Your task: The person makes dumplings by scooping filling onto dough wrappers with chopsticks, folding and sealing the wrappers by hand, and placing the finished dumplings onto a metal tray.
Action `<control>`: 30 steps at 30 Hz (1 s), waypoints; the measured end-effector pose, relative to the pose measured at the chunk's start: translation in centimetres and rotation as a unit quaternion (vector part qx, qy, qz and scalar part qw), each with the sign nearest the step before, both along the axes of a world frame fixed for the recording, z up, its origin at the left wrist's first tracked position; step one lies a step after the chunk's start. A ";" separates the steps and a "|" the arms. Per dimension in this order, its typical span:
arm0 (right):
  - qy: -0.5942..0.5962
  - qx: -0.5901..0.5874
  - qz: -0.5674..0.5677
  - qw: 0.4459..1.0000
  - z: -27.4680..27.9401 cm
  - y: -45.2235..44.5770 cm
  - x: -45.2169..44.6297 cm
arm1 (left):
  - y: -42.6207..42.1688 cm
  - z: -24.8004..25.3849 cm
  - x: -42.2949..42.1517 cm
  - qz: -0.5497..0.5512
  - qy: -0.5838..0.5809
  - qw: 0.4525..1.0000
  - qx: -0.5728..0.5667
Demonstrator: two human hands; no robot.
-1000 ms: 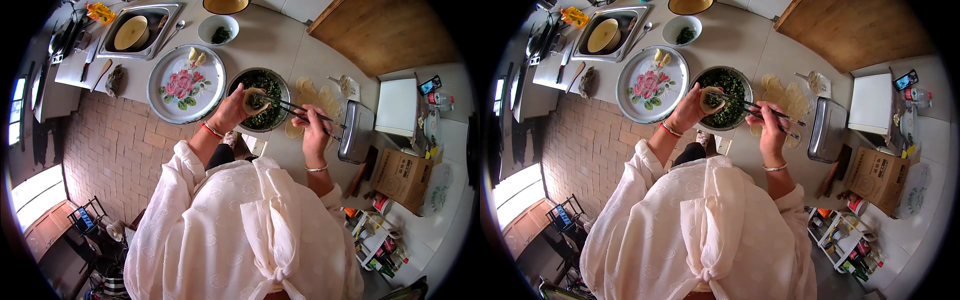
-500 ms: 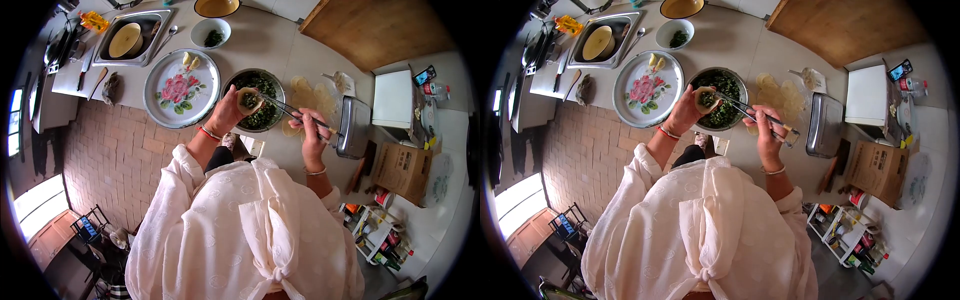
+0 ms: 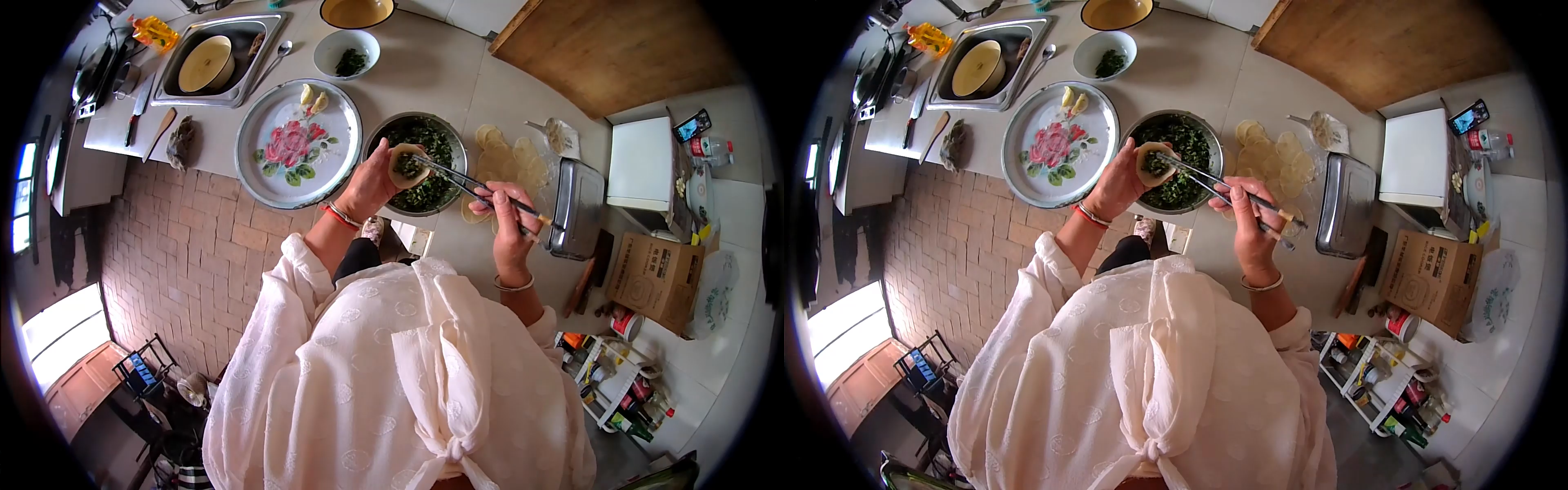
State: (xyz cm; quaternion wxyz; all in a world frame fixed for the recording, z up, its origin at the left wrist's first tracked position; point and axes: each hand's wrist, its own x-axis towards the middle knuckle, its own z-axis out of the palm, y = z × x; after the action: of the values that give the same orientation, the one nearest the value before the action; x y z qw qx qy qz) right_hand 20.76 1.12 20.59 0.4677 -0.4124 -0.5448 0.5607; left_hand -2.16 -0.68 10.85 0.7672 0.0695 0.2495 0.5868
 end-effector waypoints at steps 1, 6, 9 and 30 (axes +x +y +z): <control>0.006 -0.024 -0.002 1.000 0.2 0.1 0.0 | 0.0 0.1 0.0 0.001 0.004 1.000 -0.004; 0.018 -0.127 0.010 0.992 -1.4 1.8 0.2 | 0.3 0.8 -0.6 -0.060 0.002 0.998 0.020; 0.036 -0.156 0.020 0.987 -1.7 2.2 0.7 | 0.4 0.9 -0.8 -0.075 -0.002 0.997 0.031; -0.041 -0.096 -0.078 0.992 -9.7 3.4 1.9 | -1.0 -0.2 -2.0 -0.063 0.022 0.997 0.028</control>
State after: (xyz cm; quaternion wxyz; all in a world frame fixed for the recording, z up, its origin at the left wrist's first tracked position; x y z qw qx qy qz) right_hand 22.68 4.51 10.93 0.4461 -0.5190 -0.4734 0.5546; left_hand -4.13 -1.71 10.70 0.7945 0.1196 0.2449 0.5426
